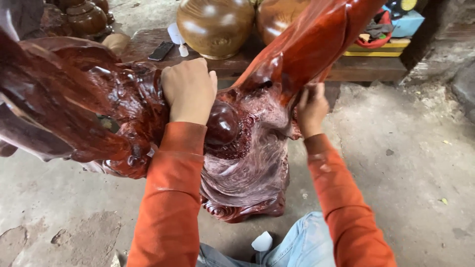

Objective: Sanding a large, intricately carved wooden sculpture by hand using sandpaper to smooth the surface.

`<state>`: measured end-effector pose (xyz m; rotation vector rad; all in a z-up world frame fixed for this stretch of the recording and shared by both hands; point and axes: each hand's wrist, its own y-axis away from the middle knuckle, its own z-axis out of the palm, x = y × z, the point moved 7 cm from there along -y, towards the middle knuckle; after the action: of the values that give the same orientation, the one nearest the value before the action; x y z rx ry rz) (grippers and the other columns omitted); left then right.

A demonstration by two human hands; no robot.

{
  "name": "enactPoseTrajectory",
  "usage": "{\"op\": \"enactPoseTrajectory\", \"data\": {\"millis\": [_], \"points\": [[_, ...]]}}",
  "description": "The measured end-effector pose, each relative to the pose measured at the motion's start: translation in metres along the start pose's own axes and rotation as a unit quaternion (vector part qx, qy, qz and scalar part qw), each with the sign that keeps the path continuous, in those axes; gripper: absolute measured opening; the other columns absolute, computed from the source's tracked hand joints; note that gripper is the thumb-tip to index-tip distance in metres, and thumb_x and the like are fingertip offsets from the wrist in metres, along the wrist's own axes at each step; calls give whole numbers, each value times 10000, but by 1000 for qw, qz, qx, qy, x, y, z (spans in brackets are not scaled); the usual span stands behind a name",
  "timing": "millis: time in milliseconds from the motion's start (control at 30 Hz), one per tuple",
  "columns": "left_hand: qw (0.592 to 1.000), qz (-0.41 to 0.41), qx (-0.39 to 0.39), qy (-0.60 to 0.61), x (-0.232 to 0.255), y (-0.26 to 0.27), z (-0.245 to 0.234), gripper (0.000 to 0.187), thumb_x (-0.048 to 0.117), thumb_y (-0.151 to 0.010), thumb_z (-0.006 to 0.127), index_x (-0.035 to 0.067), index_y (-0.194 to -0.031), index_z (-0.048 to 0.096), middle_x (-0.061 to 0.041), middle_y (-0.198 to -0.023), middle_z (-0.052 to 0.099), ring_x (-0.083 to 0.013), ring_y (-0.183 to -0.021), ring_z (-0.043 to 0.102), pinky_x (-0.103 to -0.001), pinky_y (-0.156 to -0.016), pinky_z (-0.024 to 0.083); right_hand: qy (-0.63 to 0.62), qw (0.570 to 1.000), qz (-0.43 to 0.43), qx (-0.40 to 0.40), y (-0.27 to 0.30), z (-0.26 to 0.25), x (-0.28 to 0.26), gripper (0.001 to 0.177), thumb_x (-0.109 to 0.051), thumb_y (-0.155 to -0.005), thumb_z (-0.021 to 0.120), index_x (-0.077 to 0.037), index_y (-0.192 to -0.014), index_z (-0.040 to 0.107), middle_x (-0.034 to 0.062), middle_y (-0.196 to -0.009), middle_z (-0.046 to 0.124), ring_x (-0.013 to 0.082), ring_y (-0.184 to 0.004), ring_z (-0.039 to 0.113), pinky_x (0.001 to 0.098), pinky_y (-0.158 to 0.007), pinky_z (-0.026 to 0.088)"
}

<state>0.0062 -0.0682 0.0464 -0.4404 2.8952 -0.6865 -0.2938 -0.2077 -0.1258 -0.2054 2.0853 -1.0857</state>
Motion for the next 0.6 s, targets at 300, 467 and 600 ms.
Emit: {"op": "enactPoseTrajectory", "data": {"millis": [300,467,600], "points": [[1000,-1,-19,-16,-1,-3,1,290,439,-964,611,211,-930,786,-58,-804,777,-343,-831,763,-474,-759,473,-64,988,18,-143,64,-6,7,70,-277,-996,701,-233,-990,646,130,-712,685,433,-746,671,543,-628,494],[998,-11,-50,-25,1,-1,-2,302,436,-976,601,219,-928,806,-68,-800,782,-359,-834,766,-457,-779,475,-70,989,52,-123,57,5,13,84,-254,-1003,679,-180,-1007,640,166,-704,681,439,-745,692,520,-643,516],[998,-23,-60,-25,0,-2,1,288,444,-970,602,244,-941,807,-79,-812,788,-372,-858,764,-450,-806,476,-170,972,123,-102,77,-13,0,106,-192,-995,660,-150,-1091,678,188,-792,715,423,-821,711,474,-694,531]]}}
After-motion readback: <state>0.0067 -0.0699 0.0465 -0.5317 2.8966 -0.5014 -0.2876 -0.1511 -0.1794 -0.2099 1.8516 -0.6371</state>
